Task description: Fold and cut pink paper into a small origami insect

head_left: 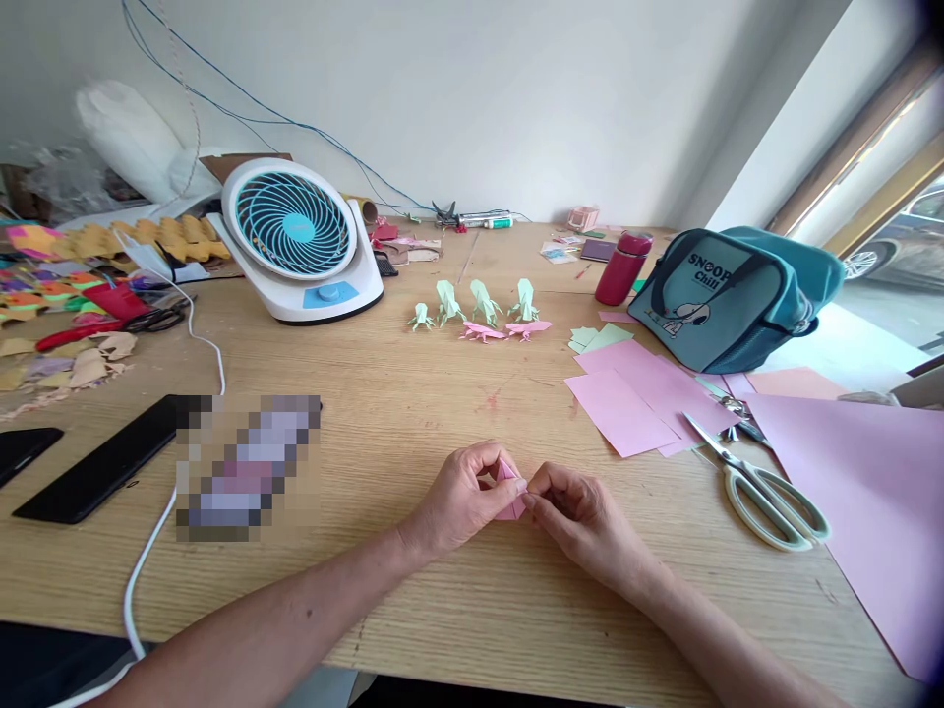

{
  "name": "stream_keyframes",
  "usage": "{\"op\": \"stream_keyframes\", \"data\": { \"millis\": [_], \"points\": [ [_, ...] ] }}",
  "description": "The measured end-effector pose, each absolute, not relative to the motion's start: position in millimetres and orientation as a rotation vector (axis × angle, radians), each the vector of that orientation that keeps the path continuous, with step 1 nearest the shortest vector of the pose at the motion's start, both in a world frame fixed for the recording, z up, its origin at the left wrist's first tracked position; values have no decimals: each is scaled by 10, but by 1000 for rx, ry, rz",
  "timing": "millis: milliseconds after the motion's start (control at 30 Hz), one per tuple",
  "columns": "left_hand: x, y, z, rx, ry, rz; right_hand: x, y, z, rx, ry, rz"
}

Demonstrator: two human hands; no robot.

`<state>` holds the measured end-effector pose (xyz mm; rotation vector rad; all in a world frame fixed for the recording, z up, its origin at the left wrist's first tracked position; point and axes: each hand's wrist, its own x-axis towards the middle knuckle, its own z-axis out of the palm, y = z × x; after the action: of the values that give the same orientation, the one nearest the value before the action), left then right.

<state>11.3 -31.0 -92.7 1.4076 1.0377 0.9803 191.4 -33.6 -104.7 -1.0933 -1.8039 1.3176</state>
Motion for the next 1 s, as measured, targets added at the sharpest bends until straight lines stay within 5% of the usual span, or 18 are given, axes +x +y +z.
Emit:
{"op": "stream_keyframes", "data": {
  "millis": [1000],
  "points": [
    [126,-320,-895,1656,1128,1151,1875,-304,-1038,-1096,-1737,1378]
  ]
}}
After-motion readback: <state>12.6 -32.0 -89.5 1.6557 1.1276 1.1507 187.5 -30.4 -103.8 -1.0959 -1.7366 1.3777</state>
